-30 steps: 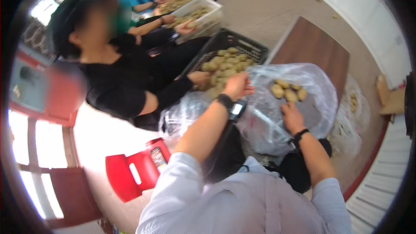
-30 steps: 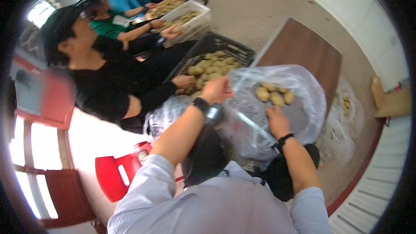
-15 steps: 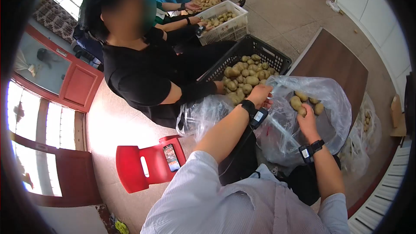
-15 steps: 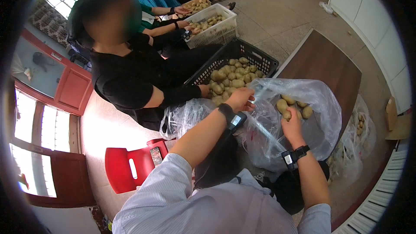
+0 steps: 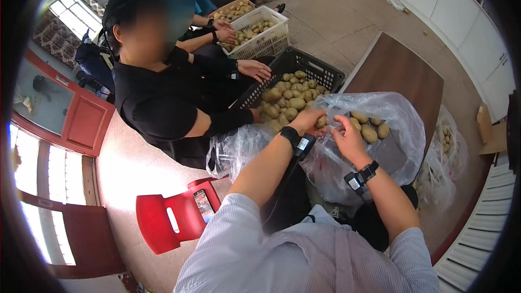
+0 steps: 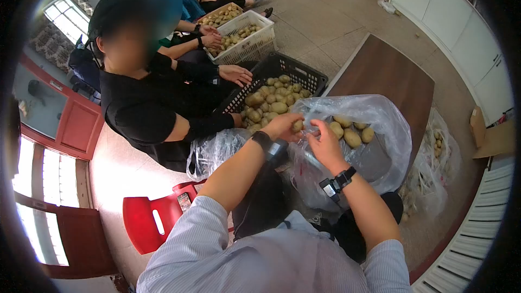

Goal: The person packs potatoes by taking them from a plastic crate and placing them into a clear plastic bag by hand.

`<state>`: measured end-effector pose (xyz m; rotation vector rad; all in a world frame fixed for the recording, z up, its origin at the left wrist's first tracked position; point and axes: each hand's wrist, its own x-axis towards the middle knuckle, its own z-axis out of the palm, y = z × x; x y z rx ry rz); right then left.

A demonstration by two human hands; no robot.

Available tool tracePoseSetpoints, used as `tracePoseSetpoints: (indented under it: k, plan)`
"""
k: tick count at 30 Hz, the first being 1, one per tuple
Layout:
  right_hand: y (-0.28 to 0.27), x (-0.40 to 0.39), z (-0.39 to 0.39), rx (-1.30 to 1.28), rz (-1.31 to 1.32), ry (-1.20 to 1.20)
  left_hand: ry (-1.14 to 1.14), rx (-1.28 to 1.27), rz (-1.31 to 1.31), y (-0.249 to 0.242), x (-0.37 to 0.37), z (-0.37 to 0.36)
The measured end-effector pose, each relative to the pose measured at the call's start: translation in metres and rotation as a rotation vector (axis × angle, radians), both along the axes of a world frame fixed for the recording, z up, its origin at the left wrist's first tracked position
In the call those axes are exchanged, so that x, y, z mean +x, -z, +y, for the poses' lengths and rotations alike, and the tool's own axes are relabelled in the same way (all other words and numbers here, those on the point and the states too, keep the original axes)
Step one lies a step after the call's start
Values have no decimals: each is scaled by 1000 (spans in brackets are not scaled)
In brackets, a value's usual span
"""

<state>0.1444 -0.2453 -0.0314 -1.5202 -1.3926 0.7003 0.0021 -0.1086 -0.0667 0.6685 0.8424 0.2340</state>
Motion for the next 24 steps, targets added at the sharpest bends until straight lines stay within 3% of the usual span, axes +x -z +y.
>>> tracePoseSetpoints:
  k: [1, 3, 5, 7, 8, 10, 11, 14, 21, 24]
  plan:
    - [3, 10, -1, -3, 0, -4, -68, 34, 26, -4, -5, 3]
    - [12, 25, -8, -122, -244, 47, -138, -6, 87, -8, -18, 5]
    - [24, 45, -13, -120, -251, 78, -365, 87, 75, -21, -25, 2]
    - [43, 72, -17, -46, -597, 151, -420, 98, 62, -12, -36, 13]
    - [47, 80, -20, -141, -643, 172, -420, 90, 57, 5, -44, 24]
    - [47, 92, -26, -239, -678, 220, -453, 60, 39, 30, -53, 38]
    - [49, 94, -28, -299, -698, 228, -563, 16, -10, 25, -53, 35]
    - [55, 99, -30, -387, -723, 232, -597, -10, 54, 21, -59, 39]
    - [61, 98, -30, -386, -745, 187, -599, -126, 175, 50, -62, 60]
    - [60, 92, -39, -405, -723, 172, -578, -47, 165, 54, -68, 59]
